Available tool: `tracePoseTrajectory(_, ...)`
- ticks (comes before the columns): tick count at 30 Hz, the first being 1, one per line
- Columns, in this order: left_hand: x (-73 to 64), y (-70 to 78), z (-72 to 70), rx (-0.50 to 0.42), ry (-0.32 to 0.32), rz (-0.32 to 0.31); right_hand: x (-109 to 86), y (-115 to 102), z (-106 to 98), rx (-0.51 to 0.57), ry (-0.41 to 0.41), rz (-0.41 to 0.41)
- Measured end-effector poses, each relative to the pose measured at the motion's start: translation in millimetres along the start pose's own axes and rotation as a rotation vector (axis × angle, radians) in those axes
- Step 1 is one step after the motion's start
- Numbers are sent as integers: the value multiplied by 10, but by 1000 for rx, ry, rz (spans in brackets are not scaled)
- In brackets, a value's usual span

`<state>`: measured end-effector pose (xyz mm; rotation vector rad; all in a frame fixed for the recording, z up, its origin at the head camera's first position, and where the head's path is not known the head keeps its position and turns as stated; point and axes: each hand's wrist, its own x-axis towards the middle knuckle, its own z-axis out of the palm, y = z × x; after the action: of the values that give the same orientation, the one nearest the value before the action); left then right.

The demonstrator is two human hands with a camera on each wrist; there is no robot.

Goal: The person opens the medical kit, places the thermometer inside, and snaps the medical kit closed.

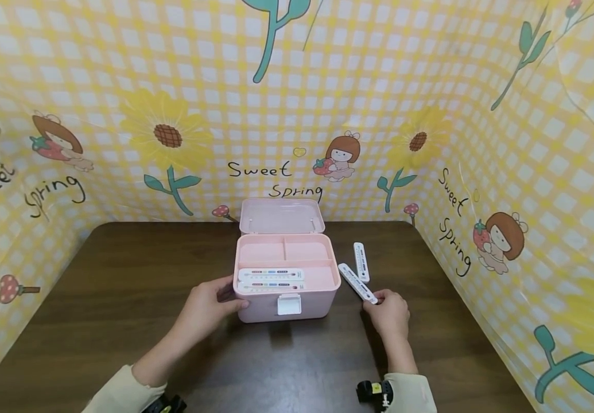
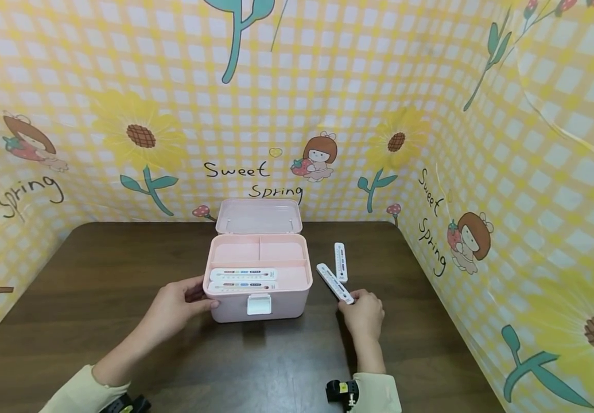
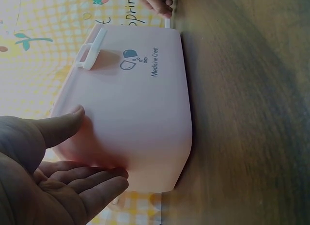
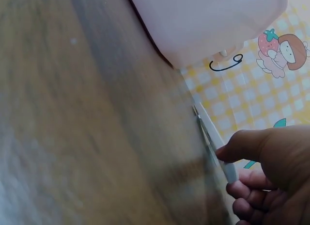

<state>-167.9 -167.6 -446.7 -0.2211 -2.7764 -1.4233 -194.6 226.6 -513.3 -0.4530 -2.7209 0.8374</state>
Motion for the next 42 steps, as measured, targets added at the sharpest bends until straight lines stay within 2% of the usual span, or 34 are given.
tracePoseTrajectory(4,-14,-3,-2,-5,0,-7,9,13,2,51,47,-11)
tracePoseTrajectory(11,-28,-5,-9,-10,1,-20,46,16,10,139,20,-65)
tracePoseTrajectory(16,-32,-15,-2,-19,0,-27,39,3,-78,197,34,-72)
tracePoseTrajectory(23,-29,-2,4,-23,-3,-31,35,129,-257,266,-41,-96)
tracePoseTrajectory(32,0,-7,21,-43,-12,-31,5,166,-534,424,-114,-192)
tracePoseTrajectory(36,-7,-12,26,-51,-8,-46,-80,-13,-750,426,-126,-271)
tracePoseTrajectory(42,-7,-8,-5,-47,2,-47,-103,-300,-1007,406,-122,-467)
